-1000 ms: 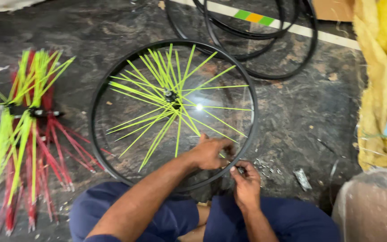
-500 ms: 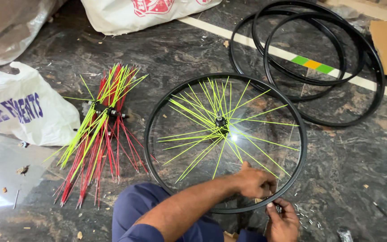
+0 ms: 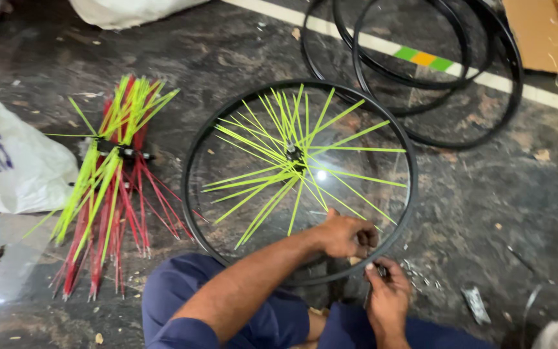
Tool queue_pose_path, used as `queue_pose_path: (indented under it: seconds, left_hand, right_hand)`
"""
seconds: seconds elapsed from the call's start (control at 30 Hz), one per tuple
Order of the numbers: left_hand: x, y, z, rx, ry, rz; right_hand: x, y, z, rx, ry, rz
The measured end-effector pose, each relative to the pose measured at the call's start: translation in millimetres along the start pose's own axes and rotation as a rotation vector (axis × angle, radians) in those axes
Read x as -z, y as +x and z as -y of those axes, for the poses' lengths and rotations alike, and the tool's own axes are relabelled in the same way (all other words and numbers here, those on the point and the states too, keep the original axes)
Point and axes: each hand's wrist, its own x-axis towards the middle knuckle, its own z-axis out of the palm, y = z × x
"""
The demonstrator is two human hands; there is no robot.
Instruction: The person assembles a bicycle wheel by inserting yellow spokes through the hub and securing them to the rim using nipples tightened by hand.
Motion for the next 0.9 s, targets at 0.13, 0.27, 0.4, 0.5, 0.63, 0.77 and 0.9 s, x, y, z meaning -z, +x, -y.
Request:
queue_pose_path:
  seconds: [0.13,0.27,0.4,0.5,0.63,0.77,0.9]
  left_hand:
    - [6.2,-0.3,-14.5,0.07,0.296,0.015]
    - [12.5,0.9,-9.6,-0.042,0.019,-0.012]
    - [9.1,2.3,-17.3,0.087,0.139,0.036]
    - [17.5,-0.5,-21.3,0.114,0.147,0.047]
    - [11.2,2.4,-23.2,0.082,0.219,0.021]
    - [13.7,-0.6,-24.0,0.124,0.145,0.059]
    - [12.8,1.1,-26.3,0.136,0.16,0.071]
  right_hand:
    - [-3.3,-5.7,8.8,0.004,-0.071,-0.027]
    - [-9.3,-7.2,17.4,0.026,-0.054,-0.008]
    - [-16.3,-10.8,27.7,0.046,0.005,0.041]
    - [-19.2,-10.8,35.3,0.015,0.039,0.064]
    - [-21.2,-11.4,43.1,-0.049,0.205,0.132]
    - [-20.4,-13.3,45.7,-0.102,0.179,0.101]
    - [-12.3,-11.9,39.8,-0.092,0.277,0.167]
